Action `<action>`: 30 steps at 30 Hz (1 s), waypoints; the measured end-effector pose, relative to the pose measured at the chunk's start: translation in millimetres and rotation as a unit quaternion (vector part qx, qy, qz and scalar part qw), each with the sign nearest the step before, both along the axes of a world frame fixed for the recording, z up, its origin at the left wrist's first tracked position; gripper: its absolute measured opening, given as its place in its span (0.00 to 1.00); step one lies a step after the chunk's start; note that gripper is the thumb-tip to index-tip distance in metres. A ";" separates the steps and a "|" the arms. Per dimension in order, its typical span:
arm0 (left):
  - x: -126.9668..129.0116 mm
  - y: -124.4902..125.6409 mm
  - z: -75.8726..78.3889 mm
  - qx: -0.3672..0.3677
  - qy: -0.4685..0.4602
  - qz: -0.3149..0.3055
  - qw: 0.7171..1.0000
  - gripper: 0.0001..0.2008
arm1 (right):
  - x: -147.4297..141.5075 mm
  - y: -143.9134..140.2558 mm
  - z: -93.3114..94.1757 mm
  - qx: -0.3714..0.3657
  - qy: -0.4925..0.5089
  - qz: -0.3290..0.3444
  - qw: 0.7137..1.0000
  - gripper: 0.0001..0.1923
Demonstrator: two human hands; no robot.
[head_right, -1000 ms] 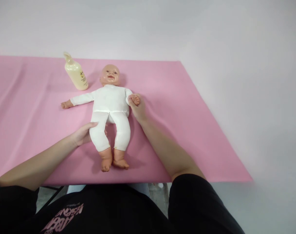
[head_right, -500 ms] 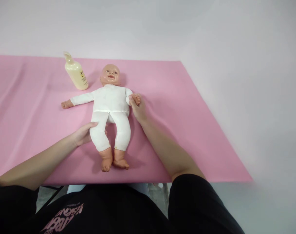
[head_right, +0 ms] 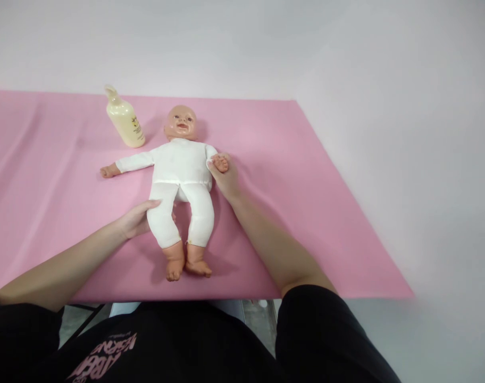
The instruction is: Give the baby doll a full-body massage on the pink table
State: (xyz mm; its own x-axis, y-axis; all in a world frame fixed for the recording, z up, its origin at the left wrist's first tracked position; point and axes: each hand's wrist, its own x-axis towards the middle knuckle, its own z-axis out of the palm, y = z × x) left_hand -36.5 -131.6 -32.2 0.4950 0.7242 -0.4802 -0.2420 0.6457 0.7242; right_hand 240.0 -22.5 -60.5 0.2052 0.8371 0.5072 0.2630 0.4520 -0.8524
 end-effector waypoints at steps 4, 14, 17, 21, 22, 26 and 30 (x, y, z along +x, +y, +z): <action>-0.6 0.2 -0.5 0.000 -0.003 -0.001 1.000 0.21 | 0.6 -0.5 1.5 -0.006 -0.030 -0.011 0.999 0.16; 1.0 -0.8 3.2 -0.007 -0.006 0.003 1.000 0.17 | 0.2 0.6 1.1 -0.014 0.013 0.007 1.000 0.25; 1.5 -0.9 4.1 -0.006 -0.009 0.007 1.000 0.16 | 0.2 1.4 1.5 -0.008 0.026 0.014 1.000 0.27; 1.0 -0.4 2.7 -0.004 -0.010 0.005 1.000 0.15 | 0.4 1.4 1.1 -0.016 0.025 0.012 0.999 0.28; 0.8 -0.2 2.0 -0.003 -0.009 0.002 1.000 0.16 | 0.4 1.2 0.9 -0.020 0.024 0.013 0.999 0.27; -0.4 0.4 -0.3 0.001 -0.009 -0.006 1.000 0.19 | -0.5 -0.3 1.3 -0.021 0.014 0.010 1.000 0.25; -1.0 0.1 0.1 -0.001 -0.008 -0.003 1.000 0.20 | -1.7 -2.5 4.0 -0.017 -0.003 -0.001 1.000 0.22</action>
State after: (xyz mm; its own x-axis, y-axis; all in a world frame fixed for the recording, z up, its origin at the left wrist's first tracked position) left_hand -37.6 -131.5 -32.1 0.5080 0.7200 -0.4728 -0.2496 0.6484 0.7193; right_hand 238.3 -25.0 -56.5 0.2034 0.8532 0.4803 0.2689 0.4231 -0.8653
